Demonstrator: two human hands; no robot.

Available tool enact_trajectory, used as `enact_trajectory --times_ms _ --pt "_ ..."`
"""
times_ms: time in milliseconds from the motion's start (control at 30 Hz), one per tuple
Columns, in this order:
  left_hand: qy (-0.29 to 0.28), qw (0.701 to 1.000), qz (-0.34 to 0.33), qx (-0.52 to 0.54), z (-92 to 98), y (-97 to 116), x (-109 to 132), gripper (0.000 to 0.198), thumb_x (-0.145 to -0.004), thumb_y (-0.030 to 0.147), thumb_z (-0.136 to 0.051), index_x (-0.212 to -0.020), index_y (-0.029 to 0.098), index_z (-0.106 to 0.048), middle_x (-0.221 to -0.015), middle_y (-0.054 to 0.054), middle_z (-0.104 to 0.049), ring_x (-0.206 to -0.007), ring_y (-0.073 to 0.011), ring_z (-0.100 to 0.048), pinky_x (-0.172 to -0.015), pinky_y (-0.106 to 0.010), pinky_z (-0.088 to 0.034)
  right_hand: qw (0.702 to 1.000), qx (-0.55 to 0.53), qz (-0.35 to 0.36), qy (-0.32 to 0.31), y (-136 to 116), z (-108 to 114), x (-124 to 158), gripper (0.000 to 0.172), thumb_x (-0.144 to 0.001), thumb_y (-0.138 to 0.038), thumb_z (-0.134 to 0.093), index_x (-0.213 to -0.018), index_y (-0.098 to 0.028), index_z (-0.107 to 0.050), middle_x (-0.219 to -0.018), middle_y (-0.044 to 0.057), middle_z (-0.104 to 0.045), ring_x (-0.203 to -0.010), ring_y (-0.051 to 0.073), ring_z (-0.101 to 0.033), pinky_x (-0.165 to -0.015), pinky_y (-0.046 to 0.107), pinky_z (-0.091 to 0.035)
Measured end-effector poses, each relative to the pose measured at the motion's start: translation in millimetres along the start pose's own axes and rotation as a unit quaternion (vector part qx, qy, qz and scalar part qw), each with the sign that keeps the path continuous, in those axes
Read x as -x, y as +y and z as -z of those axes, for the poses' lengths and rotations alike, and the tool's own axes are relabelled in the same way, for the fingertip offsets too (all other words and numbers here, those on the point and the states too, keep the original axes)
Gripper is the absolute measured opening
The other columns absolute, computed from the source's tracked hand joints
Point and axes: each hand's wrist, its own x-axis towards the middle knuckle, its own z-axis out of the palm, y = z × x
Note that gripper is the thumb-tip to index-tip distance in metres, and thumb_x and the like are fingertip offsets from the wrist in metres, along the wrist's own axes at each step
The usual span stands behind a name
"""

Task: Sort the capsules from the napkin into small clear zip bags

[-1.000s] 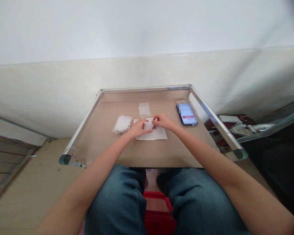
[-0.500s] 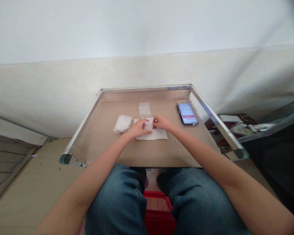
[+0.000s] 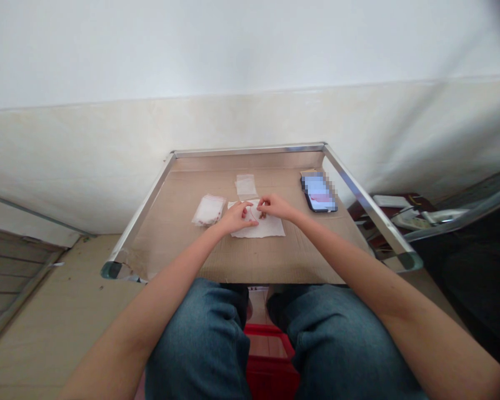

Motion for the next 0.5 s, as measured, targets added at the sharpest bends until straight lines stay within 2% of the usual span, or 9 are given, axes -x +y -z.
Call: enact_trajectory --times_ms 333,500 --pt "-0.003 1.000 0.007 0.005 1.1 1.0 0.2 0.064 -0.060 0.047 -0.066 -0.112 0.014 -0.049 -0.079 -0.003 -0.053 -0.070 -0.0140 -0.049 -0.066 -0.028 -0.041 0.997 -0.067 0.030 -0.025 0.4 -5.1 -2.8 0.015 -0.074 -0.023 -0.052 -0.074 -0.011 -0.062 -0.063 0.005 -0.065 -0.054 0.012 -0.060 -0.050 0.018 -0.040" --pt "-0.002 1.000 0.009 0.004 -0.1 -1.9 -0.2 0.066 -0.060 0.047 -0.066 -0.113 0.013 -0.048 -0.077 -0.003 -0.053 -0.070 -0.0143 -0.049 -0.066 -0.028 -0.041 1.000 -0.010 0.010 0.020 0.7 -0.6 -1.0 0.020 -0.075 -0.028 -0.051 -0.078 -0.012 -0.063 -0.058 0.005 -0.064 -0.053 0.011 -0.058 -0.048 0.018 -0.036"
